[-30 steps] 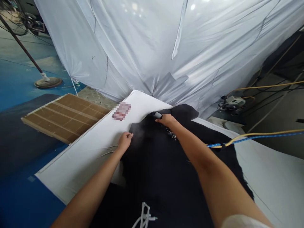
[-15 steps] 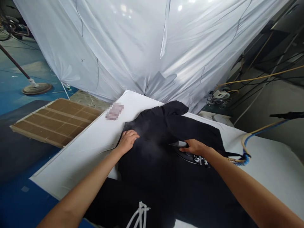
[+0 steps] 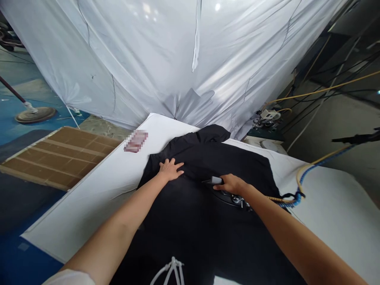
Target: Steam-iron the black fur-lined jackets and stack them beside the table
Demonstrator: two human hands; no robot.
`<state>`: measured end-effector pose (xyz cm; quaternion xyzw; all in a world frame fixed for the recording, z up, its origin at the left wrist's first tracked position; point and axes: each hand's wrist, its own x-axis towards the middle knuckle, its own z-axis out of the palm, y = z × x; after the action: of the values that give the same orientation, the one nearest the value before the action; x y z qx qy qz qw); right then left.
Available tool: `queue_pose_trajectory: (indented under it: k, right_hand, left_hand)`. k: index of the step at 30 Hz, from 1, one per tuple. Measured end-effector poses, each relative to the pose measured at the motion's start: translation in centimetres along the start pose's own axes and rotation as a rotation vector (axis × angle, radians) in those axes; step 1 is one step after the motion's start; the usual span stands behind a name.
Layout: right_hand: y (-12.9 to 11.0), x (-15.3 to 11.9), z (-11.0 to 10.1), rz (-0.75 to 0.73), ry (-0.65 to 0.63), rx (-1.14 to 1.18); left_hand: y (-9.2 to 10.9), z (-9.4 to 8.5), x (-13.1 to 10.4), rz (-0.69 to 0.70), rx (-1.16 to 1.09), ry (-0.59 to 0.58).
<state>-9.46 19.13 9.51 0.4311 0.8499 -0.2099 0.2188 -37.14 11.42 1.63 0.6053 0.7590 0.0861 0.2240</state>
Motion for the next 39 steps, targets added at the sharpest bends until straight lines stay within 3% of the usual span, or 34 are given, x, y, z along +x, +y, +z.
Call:
queue_pose_trajectory:
  k: [2, 5, 8, 11, 16, 21, 27, 33, 39]
  right_hand:
    - [-1.3, 1.0, -0.2, 0.006, 0.006, -0.023]
    - [-3.1, 3.2, -0.7, 0.023, 0.052, -0.057]
    - [-4.4, 5.5, -1.4, -0.011, 0.094, -0.040]
    - [-5.7, 6.7, -2.0, -0.127, 0.047, 0.005]
    - [-8.4, 5.6, -2.1, -0.269, -0.056, 0.003]
    - [-9.8, 3.8, -2.3, -0.251, -0.056, 0.004]
    - [-9.0, 2.5, -1.2, -0.170, -0.054, -0.115]
    - [-5.3, -1.2, 1.3, -0.222, -0.187, -0.103]
    - [-2.2, -4.3, 1.9, -0.211, -0.182, -0.021]
  left_hand:
    - [-0.1, -0.5, -0.5, 0.009, -0.017, 0.010]
    - [-1.1, -1.3, -2.6, -0.033, 0.024, 0.137]
    - [-3.3, -1.4, -6.0, -0.284, 0.056, 0.213]
    - [-6.3, -0.7, -8.7, -0.508, -0.062, 0.137]
    - [-9.5, 1.2, -10.0, -0.468, -0.255, 0.068]
    - [-9.2, 1.6, -9.9, -0.484, -0.267, 0.151]
    - [-9.1, 1.8, -9.9, -0.476, -0.362, 0.278]
    - [-9.9, 2.8, -9.5, -0.468, -0.445, 0.284]
    - [-9.0, 0.7, -8.7, -0.480, -0.395, 0.230]
